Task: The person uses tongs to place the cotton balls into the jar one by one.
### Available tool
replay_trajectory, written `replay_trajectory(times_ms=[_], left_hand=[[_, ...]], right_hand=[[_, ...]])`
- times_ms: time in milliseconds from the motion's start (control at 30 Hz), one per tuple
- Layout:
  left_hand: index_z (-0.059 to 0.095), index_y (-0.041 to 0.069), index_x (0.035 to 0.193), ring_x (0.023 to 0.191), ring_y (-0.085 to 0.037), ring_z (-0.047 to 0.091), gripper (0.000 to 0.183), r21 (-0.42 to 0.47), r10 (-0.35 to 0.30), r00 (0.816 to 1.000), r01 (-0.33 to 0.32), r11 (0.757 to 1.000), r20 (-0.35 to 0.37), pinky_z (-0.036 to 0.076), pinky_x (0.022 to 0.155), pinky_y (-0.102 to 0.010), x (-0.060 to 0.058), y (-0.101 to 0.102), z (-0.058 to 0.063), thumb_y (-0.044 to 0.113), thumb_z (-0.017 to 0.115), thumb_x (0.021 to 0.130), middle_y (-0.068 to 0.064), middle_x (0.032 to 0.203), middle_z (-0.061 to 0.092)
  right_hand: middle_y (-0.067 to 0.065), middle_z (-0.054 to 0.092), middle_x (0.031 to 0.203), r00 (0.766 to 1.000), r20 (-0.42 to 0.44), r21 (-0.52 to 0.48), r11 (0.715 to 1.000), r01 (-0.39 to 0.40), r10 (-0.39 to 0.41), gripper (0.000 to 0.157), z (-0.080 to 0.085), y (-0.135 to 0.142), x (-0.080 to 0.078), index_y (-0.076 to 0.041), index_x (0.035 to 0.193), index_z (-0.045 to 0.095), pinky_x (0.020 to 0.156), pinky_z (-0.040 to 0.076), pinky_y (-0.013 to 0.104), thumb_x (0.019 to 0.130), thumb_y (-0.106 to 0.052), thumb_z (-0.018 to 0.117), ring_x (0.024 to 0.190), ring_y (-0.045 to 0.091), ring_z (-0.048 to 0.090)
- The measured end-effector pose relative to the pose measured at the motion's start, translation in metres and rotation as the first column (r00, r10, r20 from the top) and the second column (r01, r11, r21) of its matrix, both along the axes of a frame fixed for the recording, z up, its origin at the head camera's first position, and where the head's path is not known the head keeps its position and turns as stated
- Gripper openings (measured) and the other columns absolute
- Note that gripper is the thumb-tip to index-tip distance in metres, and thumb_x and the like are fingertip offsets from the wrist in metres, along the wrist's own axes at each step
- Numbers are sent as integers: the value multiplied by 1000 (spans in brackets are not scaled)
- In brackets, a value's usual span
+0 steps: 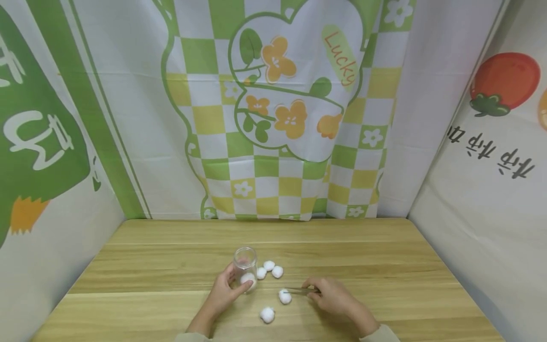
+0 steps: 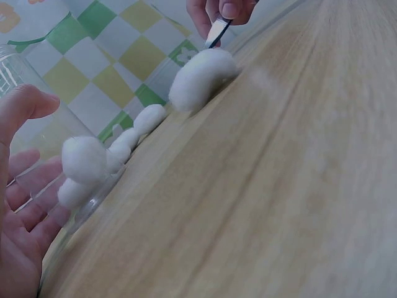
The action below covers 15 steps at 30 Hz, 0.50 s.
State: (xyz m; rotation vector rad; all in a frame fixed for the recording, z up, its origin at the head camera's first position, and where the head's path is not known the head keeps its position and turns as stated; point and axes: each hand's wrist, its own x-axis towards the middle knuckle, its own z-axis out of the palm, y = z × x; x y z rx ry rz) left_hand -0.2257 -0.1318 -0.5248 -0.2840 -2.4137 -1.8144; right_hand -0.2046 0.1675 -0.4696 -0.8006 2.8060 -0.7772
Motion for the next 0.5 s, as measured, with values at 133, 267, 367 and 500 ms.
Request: replay_trajectory(times_ms=[133, 267, 367, 500], left_hand=[[47, -3, 136, 128, -39, 53, 65, 3, -1, 1000, 1, 1000, 16, 41, 111, -51, 0, 0, 0, 12, 75, 80, -23, 138, 55], [45, -4, 137, 129, -40, 52, 65, 5, -3, 1000, 3, 1000, 22, 40, 111, -51, 1, -1, 0, 12, 75, 81, -24, 138, 54], [45, -4, 137, 129, -40, 53, 66, 8, -2, 1000, 1, 1000, 25, 40, 111, -52, 1, -1, 0, 12, 74, 81, -24, 137, 55], [46, -5, 136, 127, -40, 54, 65, -1, -5, 1000, 5, 1000, 7, 43, 110, -52, 1, 0, 2, 12, 75, 81, -24, 136, 56]], right_hand=[[9, 73, 91, 1000, -3, -3, 1000, -5, 5, 20, -1, -1, 1, -9, 108, 68, 60, 49, 17, 88, -11, 65, 71, 5, 60], [7, 69, 83, 999, 31, -44, 999, -10, 11, 19, -3, -2, 1, -5, 106, 67, 55, 43, 16, 88, -8, 65, 65, 0, 49], [4, 67, 79, 999, 33, -52, 999, -4, 6, 17, -3, -4, 1, -5, 103, 67, 55, 41, 16, 87, -7, 65, 64, -2, 46], [3, 66, 77, 1000, -8, -24, 1000, 1, -1, 14, -3, -6, 2, -8, 100, 68, 55, 41, 17, 86, -8, 66, 65, 0, 49]])
